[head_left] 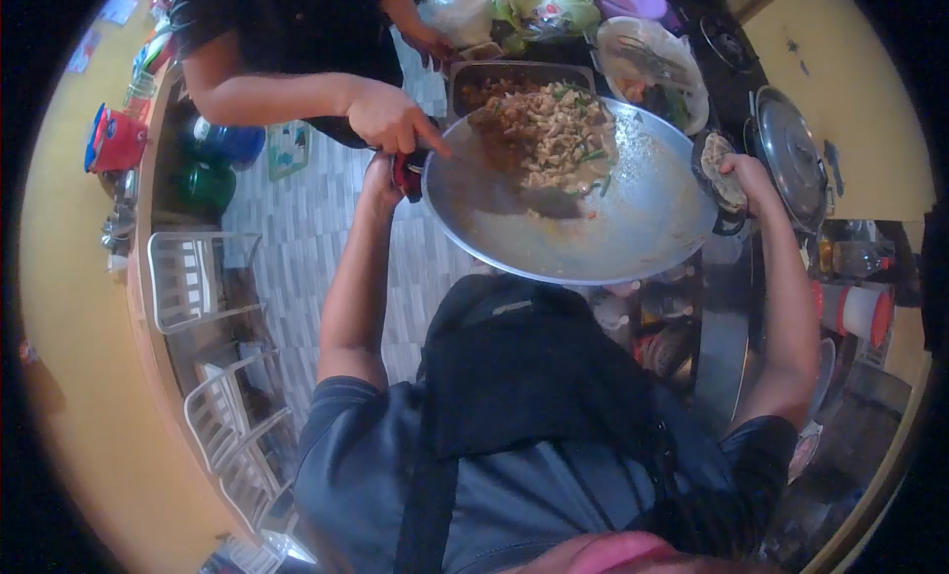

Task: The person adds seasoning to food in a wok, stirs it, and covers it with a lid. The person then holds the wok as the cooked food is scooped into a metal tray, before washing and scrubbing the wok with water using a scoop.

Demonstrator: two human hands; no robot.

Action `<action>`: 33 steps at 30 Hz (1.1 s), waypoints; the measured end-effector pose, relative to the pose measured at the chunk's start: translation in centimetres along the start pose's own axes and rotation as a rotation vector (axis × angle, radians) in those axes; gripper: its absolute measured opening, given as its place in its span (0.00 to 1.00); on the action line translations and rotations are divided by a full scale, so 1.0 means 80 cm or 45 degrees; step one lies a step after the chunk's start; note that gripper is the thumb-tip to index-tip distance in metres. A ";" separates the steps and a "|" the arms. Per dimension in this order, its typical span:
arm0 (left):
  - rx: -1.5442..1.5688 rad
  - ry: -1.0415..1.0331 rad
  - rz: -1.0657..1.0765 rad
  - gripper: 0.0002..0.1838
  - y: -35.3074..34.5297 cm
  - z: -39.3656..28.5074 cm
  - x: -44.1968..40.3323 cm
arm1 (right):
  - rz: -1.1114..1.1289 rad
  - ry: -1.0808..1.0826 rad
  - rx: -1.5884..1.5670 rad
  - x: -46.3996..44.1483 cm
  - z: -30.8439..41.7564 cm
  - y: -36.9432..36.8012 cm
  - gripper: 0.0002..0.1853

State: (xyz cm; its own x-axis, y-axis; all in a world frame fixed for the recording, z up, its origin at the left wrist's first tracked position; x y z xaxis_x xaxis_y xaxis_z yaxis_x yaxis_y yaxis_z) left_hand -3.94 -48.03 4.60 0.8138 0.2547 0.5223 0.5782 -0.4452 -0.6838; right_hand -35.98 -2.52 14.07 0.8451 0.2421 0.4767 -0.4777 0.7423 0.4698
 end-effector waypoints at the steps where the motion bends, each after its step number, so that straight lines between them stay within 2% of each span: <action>1: 0.001 0.000 0.000 0.19 0.007 0.001 -0.006 | 0.000 0.000 0.001 -0.004 -0.002 0.001 0.11; 4: 0.008 0.006 0.025 0.18 0.026 0.005 -0.020 | -0.024 0.059 0.111 -0.007 0.003 0.004 0.11; 7: -0.067 -0.062 -0.123 0.18 0.044 0.003 -0.023 | -0.004 0.044 0.181 -0.001 0.012 0.001 0.12; 9: -0.010 -0.078 0.035 0.16 0.041 0.004 -0.031 | -0.012 0.093 0.104 -0.005 0.014 0.002 0.12; 17: -0.022 -0.048 0.014 0.17 0.058 0.004 -0.043 | 0.116 0.081 0.118 -0.034 0.018 0.004 0.12; 25: -0.055 -0.134 0.023 0.17 0.044 -0.003 -0.030 | 0.066 0.101 0.198 -0.024 0.034 -0.001 0.11; 27: -0.121 -0.135 -0.027 0.17 0.033 -0.007 -0.019 | 0.104 0.081 0.159 -0.023 0.035 -0.005 0.07; 30: -0.100 -0.085 0.055 0.17 0.008 -0.006 -0.011 | 0.115 0.113 0.279 -0.053 0.020 0.005 0.08; 33: -0.108 -0.132 -0.027 0.17 0.013 -0.008 -0.007 | 0.091 0.094 0.256 -0.046 0.023 0.005 0.10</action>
State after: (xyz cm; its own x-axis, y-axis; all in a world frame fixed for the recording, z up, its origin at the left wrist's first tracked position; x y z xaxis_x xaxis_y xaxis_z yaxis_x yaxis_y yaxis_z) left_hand -3.80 -49.17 3.95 0.8056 0.3501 0.4779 0.5919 -0.5083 -0.6255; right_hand -39.75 -4.24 13.88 0.8193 0.3398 0.4618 -0.5687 0.5842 0.5791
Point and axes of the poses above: each hand's wrist, its own x-axis away from the middle knuckle, its own y-axis out of the back of the hand, z = x × y, the point moved 6 cm from there along -x, towards the middle knuckle, and after that the axes turned 8 degrees about y, right-handed, at the moved point
